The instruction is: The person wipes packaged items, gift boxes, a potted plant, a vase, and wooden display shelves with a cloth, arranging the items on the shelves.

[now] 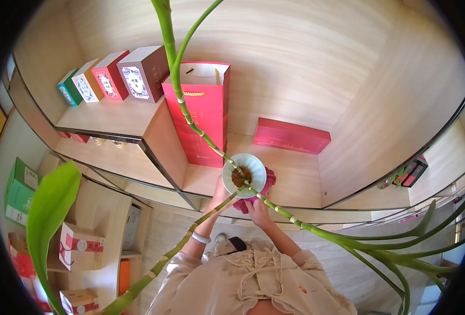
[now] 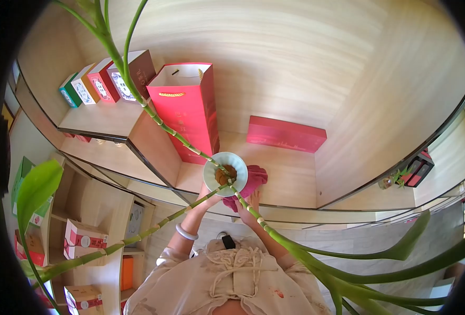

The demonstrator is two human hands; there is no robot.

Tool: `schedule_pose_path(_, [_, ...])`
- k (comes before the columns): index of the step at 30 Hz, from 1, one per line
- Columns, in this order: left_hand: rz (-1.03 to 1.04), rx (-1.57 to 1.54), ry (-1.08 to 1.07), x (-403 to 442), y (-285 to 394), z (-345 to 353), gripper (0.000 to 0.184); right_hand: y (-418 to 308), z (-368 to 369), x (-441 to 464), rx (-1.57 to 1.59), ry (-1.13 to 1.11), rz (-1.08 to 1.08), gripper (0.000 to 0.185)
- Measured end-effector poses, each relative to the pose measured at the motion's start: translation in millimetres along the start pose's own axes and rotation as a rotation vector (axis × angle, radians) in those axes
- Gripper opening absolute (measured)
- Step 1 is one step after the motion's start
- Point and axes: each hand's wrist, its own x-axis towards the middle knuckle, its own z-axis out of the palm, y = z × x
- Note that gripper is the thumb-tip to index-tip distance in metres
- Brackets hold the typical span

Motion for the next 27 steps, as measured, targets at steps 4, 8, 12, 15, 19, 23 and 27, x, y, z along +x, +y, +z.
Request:
schedule_pose_path(4, [0.011, 0.12, -0.033, -0.9, -13.4, -4.1, 0.06, -3.4, -5.3, 1.6, -0.019, -0.011, -0.044, 0.026])
schedule_pose_path(8, [0.068, 0.215, -0.041, 13.8, 7.1, 1.8, 0.057, -20.6, -14.3, 6.1, 0.003, 0.032, -0.026, 0.039])
schedule_pose_path(12, [-0.065, 0.144, -0.01, 43.3, 19.3, 15.2, 0.049, -50.3, -39.9, 41.6, 0.116, 0.056, -0.095, 0.053])
schedule_pose_path(15, [0.083, 0.071, 0.045, 55.8, 4.2, 21.2, 0.049, -64.5, -51.5, 68.9, 0.21, 0.15, -0.097, 0.058])
schedule_pose_path(19, [0.014, 0.137, 0.092, 52.6, -2.0, 30.7, 0.055, -52.7, -38.8, 66.7, 0.261, 0.155, -0.076, 0.055])
schedule_pose_path(23, [-0.017, 0.085, 0.099, 48.8, -12.5, 26.6, 0.056, -24.6, -32.9, 27.8, -0.048, 0.079, -0.09, 0.054])
schedule_pose_path(27, [-0.19, 0.434, 0.057, 44.8, -15.0, 22.9, 0.037, -35.6, -44.5, 25.7, -0.175, 0.035, -0.072, 0.053])
